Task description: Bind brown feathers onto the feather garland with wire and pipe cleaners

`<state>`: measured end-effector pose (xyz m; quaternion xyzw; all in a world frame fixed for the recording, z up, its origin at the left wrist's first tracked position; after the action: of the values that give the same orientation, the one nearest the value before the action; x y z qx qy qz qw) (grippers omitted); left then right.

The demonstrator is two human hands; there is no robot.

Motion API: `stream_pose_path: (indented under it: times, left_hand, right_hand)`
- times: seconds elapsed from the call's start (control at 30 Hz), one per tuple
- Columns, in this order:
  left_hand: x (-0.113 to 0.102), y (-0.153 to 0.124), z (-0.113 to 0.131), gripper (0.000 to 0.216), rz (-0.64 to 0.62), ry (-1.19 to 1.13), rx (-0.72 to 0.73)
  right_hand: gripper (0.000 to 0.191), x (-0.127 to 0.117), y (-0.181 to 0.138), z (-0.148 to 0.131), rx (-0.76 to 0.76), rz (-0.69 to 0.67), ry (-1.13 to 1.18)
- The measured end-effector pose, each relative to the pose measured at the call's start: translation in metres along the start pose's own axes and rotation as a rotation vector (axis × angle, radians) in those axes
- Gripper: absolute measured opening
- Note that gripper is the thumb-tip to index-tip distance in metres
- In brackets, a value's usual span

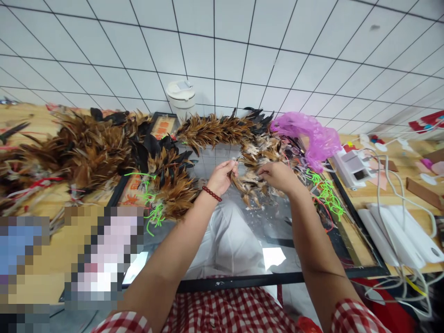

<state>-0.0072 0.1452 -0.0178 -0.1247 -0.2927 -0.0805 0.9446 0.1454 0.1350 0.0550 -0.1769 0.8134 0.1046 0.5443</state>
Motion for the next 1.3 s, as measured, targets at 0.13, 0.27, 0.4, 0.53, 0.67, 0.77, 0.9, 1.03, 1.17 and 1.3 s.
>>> stream_pose_path:
  times: [0.13,0.27,0.4,0.53,0.67,0.77,0.9,1.03,1.17,1.3]
  left_hand:
    - [-0.003,-0.001,-0.001,0.018,0.005,-0.082,-0.033]
    - [-0.003,-0.001,-0.001,0.017,0.010,-0.115,-0.062]
    - [-0.004,-0.001,0.002,0.017,0.029,-0.080,-0.018]
    - [-0.001,-0.003,0.002,0.021,0.039,0.034,0.040]
    - [0.004,-0.005,-0.001,0.028,0.045,0.105,0.043]
    - [0.008,-0.007,-0.004,0.033,0.016,0.137,0.000]
    - [0.014,-0.010,-0.007,0.035,-0.082,0.217,-0.054]
    - [0.014,-0.010,-0.007,0.035,-0.096,0.297,-0.005]
    - [0.010,-0.008,0.000,0.028,-0.020,0.398,0.161]
    - [0.013,-0.010,0.007,0.019,-0.012,0.529,0.301]
  right_hand:
    - [0.013,0.010,0.001,-0.005,0.000,-0.044,-0.008]
    - [0.008,0.025,0.002,-0.005,-0.014,-0.096,-0.026]
    - [0.017,0.012,0.001,-0.008,-0.075,-0.008,0.018]
    - [0.017,-0.016,-0.005,-0.017,-0.151,0.148,0.123]
    - [0.025,-0.027,-0.011,-0.037,-0.335,0.193,0.251]
    - [0.029,-0.028,-0.012,-0.043,-0.377,0.243,0.265]
    - [0.030,-0.027,-0.012,-0.045,-0.389,0.303,0.236]
    - [0.028,-0.030,-0.010,-0.031,-0.331,0.387,0.294]
    - [0.023,-0.034,-0.007,-0.003,-0.117,0.483,0.359]
    - [0.025,-0.021,-0.002,0.006,0.004,0.405,0.664]
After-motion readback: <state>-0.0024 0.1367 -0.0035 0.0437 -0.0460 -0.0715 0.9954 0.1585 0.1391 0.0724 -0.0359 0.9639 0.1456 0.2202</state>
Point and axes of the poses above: each hand's wrist, its own y-axis towards the middle knuckle, its own x-axis out of the palm, z = x × y, the point moved 8 cm from there along y, towards the middle knuckle, and after that the axes turned 9 degrees about y, right-handed, at the moved point
